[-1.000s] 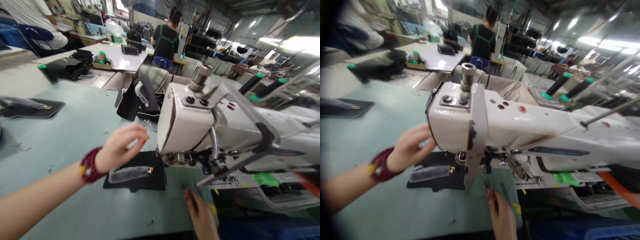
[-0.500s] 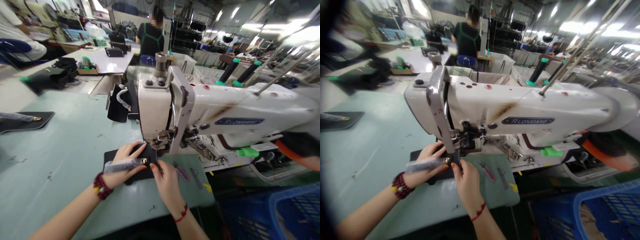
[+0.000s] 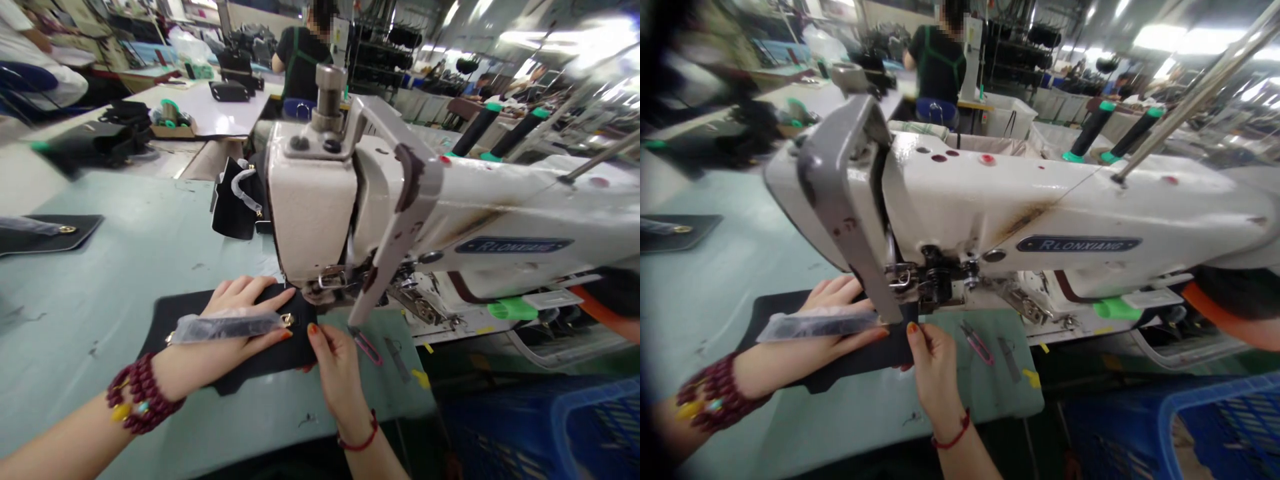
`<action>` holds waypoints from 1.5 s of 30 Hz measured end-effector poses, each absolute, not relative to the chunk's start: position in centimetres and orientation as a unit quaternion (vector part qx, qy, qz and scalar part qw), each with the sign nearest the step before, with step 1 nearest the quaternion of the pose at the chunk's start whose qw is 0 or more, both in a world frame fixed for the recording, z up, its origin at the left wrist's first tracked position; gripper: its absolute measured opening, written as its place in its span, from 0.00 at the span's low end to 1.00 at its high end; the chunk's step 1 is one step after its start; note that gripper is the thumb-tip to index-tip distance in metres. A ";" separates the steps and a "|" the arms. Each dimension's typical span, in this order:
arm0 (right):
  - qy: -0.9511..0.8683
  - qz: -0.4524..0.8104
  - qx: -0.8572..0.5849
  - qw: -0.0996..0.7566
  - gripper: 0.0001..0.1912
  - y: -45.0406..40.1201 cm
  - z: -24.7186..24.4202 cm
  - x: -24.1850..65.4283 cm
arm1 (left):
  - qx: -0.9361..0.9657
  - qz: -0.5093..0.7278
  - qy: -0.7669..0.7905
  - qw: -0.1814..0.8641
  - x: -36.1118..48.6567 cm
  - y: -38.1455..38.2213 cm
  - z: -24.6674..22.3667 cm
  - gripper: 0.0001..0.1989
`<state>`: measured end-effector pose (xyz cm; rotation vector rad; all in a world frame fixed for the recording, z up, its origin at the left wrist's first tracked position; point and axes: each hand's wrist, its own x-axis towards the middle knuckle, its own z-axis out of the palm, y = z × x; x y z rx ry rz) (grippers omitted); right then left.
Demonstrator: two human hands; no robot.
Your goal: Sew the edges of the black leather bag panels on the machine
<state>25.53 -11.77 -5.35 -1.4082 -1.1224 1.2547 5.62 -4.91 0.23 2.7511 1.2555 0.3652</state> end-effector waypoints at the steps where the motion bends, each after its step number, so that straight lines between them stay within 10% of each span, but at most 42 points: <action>1: -0.458 0.499 -0.576 0.457 0.27 -11.6 -5.3 25.5 | 0.901 0.127 0.411 0.049 5.5 -4.8 0.1 0.22; 45: -0.451 0.623 -0.491 0.410 0.29 -10.6 -4.9 27.1 | 0.864 0.135 0.417 0.248 5.9 -2.3 1.4 0.30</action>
